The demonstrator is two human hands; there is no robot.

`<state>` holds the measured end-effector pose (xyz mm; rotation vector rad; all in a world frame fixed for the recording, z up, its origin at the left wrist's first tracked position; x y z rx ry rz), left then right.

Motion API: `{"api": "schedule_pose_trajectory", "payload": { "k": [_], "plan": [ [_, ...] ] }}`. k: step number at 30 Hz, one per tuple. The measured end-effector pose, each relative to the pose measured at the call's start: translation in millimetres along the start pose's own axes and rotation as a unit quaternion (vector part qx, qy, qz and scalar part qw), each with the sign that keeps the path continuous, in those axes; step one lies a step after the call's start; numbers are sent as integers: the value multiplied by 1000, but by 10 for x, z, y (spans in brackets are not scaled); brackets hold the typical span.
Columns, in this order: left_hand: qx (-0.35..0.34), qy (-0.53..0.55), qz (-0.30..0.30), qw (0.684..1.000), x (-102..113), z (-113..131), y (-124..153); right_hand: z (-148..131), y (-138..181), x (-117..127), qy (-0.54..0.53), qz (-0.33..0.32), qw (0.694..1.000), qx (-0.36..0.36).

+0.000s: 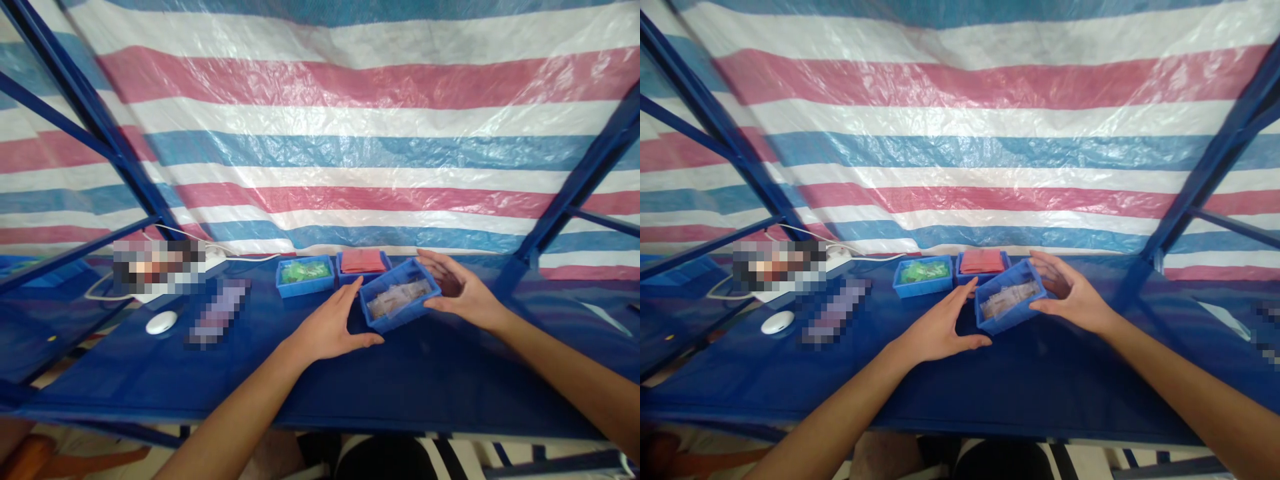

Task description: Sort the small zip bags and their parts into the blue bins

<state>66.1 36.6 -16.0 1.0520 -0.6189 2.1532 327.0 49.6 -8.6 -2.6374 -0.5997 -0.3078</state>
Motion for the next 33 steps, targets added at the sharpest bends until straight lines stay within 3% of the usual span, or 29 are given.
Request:
{"api": "schedule_pose_trajectory", "payload": {
  "k": [6, 11, 18, 28, 33],
  "plan": [
    [-5, -21, 2, 1000, 20, -11, -22, -174, -54, -167, 28, 49, 997, 45],
    [-23, -16, -6, 1000, -31, -62, -46, -222, -81, -353, 39, 44, 994, 92],
    [-30, 0, -9, 1000, -47, -63, -46, -44, -68, -553, 78, -6, 996, 34],
    [-42, 30, 43, 998, 15, 35, -49, -69, -72, -560, 71, -6, 996, 49],
    [-90, 13, 23, 996, 16, 200, -36, -104, -65, -577, 75, -11, 994, 72]
  ]
}}
Point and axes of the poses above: each hand's wrist, its own y-axis away from the middle knuckle, its own x-axis out of the back of the hand, z = x × y, the point moved 7 cm from there along -y, towards the middle knuckle, and after that the axes turned 11 degrees about -z, right-handed, at the moved point
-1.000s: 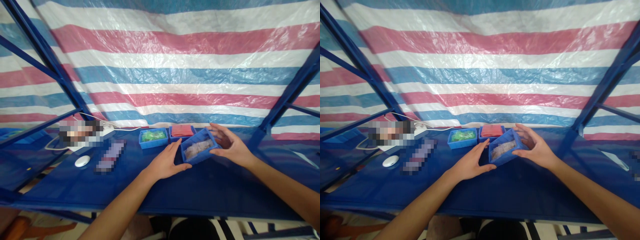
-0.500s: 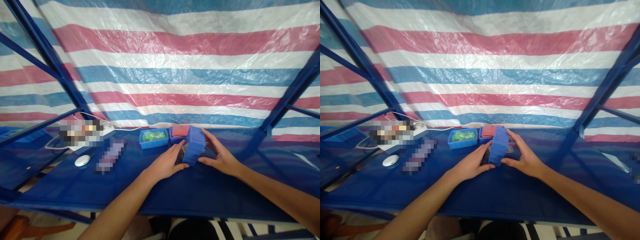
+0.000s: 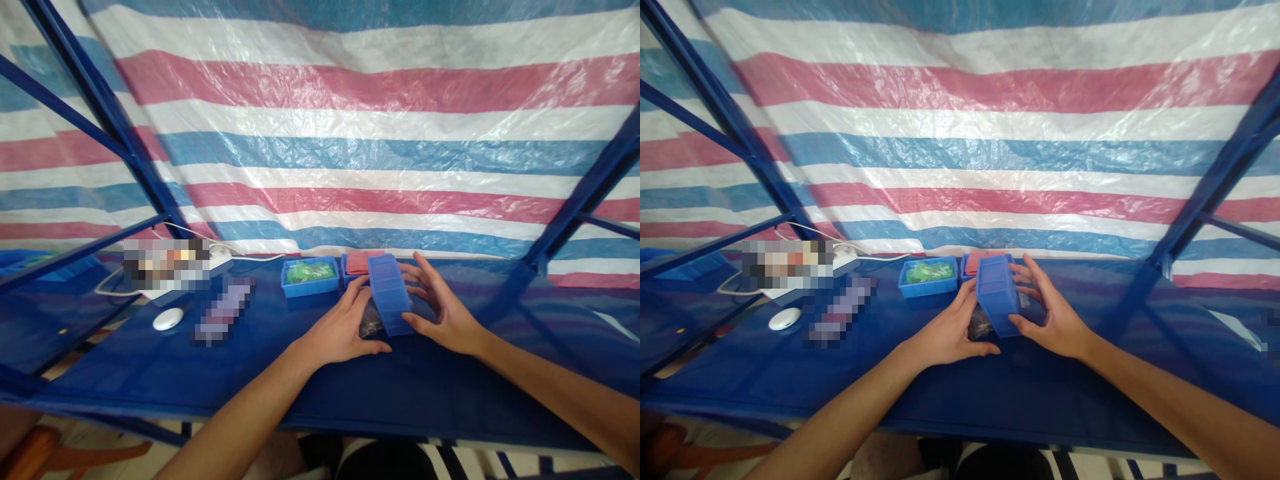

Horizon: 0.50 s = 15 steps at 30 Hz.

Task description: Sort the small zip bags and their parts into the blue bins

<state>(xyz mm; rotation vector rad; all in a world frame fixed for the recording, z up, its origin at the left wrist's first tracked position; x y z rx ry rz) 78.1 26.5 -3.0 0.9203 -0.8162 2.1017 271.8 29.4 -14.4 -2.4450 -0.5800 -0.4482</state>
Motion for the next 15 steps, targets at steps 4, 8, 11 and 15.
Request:
{"api": "schedule_pose_trajectory", "payload": {
  "k": [4, 8, 11, 15],
  "plan": [
    [-18, -22, -7, 1000, 10, 55, -34, -70, -13, -37, 27, -5, 999, 29],
    [-20, -26, -4, 999, 22, 41, -72, -94, -22, -39, 52, -3, 998, 31],
    [-26, -8, -8, 1000, 2, 30, -85, -101, -25, -35, 54, -6, 998, 30],
    [-40, 46, -31, 998, -62, 8, -90, -106, -18, -57, 54, -22, 998, 22]
  ]
}}
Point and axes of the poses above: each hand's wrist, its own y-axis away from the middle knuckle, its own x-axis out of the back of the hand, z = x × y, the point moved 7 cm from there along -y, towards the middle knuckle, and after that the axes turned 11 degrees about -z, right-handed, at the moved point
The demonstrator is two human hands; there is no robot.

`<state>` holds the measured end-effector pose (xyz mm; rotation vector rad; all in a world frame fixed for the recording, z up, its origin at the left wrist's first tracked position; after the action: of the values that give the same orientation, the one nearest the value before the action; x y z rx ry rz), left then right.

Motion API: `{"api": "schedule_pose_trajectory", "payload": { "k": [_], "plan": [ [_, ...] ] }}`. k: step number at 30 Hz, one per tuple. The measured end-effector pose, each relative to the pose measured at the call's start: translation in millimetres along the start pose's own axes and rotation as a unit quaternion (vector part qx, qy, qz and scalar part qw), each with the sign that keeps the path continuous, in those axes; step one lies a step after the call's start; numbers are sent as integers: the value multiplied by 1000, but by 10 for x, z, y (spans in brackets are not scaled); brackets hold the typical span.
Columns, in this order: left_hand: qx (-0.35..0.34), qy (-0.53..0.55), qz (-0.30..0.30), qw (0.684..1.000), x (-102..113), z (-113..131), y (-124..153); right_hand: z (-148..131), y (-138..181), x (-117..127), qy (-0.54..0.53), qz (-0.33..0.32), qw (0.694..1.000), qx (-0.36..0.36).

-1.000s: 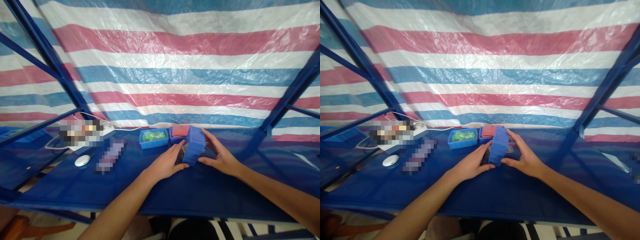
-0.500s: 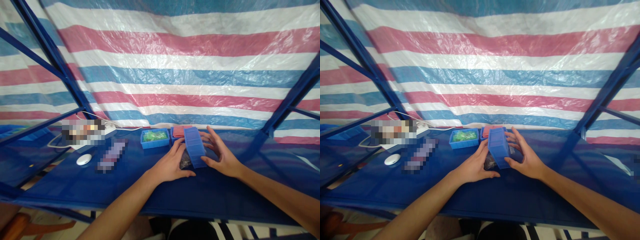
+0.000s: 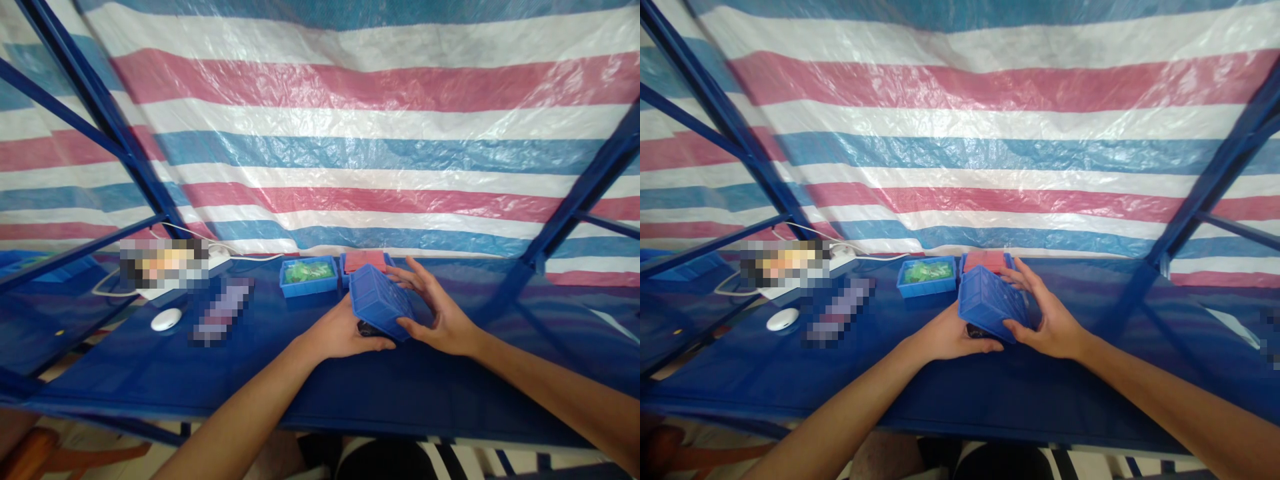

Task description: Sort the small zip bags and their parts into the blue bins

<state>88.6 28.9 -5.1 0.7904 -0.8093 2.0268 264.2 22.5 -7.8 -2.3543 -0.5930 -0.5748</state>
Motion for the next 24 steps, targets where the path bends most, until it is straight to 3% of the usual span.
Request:
{"api": "schedule_pose_trajectory", "payload": {
  "k": [6, 10, 13, 17, 21, 24],
  "plan": [
    [-9, -6, -26, 1000, -32, -42, -5, 41, 14, 39, -51, 20, 999, 0],
    [-5, -52, -32, 998, -34, -81, 26, 95, 18, 209, -114, 82, 990, 8],
    [28, -73, -26, 997, -29, -142, 62, 230, 63, 416, -174, 154, 972, -40],
    [39, -83, -29, 995, -36, -150, 81, 538, 184, 629, -316, 228, 908, -157],
    [36, -87, -24, 995, -22, -117, 75, 760, 301, 793, -459, 266, 823, -206],
    [47, -89, -25, 995, -14, -102, 72, 842, 352, 910, -498, 251, 796, -234]
  ]
}}
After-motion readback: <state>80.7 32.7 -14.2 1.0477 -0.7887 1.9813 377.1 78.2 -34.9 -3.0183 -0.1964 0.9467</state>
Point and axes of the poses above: each hand's wrist, its own y-axis away from the middle knuckle, its own x-axis out of the back of the hand, z = x × y, the point moved 7 cm from there along -y, towards the middle knuckle, and after that the axes turned 11 degrees about -z, right-handed, at the moved point
